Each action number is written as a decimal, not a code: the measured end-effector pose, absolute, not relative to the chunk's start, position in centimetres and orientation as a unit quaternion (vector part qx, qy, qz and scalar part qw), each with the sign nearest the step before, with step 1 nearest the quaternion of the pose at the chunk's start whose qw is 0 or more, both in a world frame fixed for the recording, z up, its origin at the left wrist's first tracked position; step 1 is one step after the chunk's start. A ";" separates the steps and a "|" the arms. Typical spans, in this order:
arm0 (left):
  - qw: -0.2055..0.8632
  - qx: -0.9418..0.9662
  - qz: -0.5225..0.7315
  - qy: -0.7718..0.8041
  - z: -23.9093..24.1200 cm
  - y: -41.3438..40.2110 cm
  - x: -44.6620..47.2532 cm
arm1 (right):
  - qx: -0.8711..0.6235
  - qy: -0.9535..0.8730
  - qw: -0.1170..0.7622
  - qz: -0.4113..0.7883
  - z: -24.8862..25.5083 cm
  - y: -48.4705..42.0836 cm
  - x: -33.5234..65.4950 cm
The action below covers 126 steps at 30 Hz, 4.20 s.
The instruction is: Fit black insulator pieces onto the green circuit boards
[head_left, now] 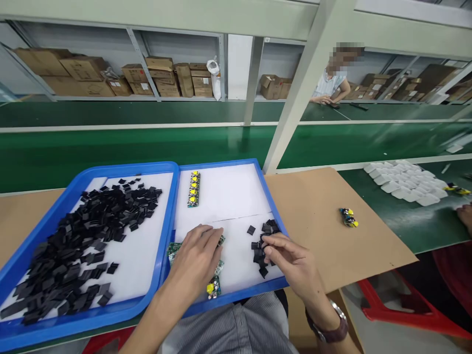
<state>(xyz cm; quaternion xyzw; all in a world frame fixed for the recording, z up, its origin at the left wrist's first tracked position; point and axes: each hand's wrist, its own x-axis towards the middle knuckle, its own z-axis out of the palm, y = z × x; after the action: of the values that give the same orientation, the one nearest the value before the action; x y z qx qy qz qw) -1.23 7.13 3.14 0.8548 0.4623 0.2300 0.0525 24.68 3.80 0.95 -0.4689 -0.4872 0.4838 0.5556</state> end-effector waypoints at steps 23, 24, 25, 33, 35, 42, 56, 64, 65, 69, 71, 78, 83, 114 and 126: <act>0.626 0.410 0.439 0.498 3.0 0.1 2.2 | -0.420 -0.441 0.587 0.534 0.2 0.3 20.4; 0.618 0.426 0.437 0.496 2.7 0.0 1.9 | -0.422 -0.441 0.588 0.530 0.1 0.2 20.3; 0.609 0.445 0.435 0.492 2.4 0.0 1.7 | -0.426 -0.440 0.588 0.529 0.1 0.2 20.3; 0.598 0.522 0.400 0.458 1.9 -0.2 0.4 | -0.433 -0.469 0.582 0.504 0.4 -0.3 19.5; 0.621 0.499 0.406 0.448 1.7 -0.4 0.3 | -0.435 -0.496 0.581 0.477 0.6 -0.5 19.5; 0.665 0.438 0.430 0.425 1.2 -0.6 0.2 | -0.428 -0.552 0.575 0.426 1.1 -1.3 19.2; 0.717 0.426 0.393 0.388 1.1 -0.1 -0.2 | -0.455 -0.558 0.546 0.429 1.0 -1.0 18.9; 0.712 0.426 0.385 0.404 0.9 0.2 0.2 | -0.459 -0.565 0.535 0.429 1.3 -0.9 18.9; 0.708 0.430 0.381 0.411 0.8 0.3 0.2 | -0.462 -0.567 0.530 0.429 1.5 -0.9 18.9; 0.688 0.443 0.377 0.434 1.0 0.3 0.5 | -0.471 -0.565 0.513 0.443 1.7 -0.7 19.2; 0.672 0.456 0.389 0.436 1.3 0.3 0.6 | -0.475 -0.555 0.507 0.458 1.6 -0.6 19.3; 0.619 0.507 0.409 0.439 1.5 0.4 0.7 | -0.486 -0.525 0.514 0.473 0.9 -0.6 19.0; 0.535 0.581 0.398 0.467 1.1 0.2 0.8 | -0.478 -0.470 0.513 0.536 0.2 -0.1 19.1; 0.432 0.677 0.433 0.408 2.5 -1.2 0.7 | -0.440 -0.499 0.463 0.586 1.6 -0.4 20.6; 0.528 0.585 0.444 0.425 0.5 -1.4 0.8 | -0.492 -0.571 0.434 0.493 2.9 -1.2 19.8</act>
<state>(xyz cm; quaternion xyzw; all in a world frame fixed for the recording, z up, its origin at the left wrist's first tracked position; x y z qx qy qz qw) 0.79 -1.44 0.48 0.5851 0.4253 0.4444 0.5285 19.76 -1.19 2.94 -0.4923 -0.5708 0.4933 0.4341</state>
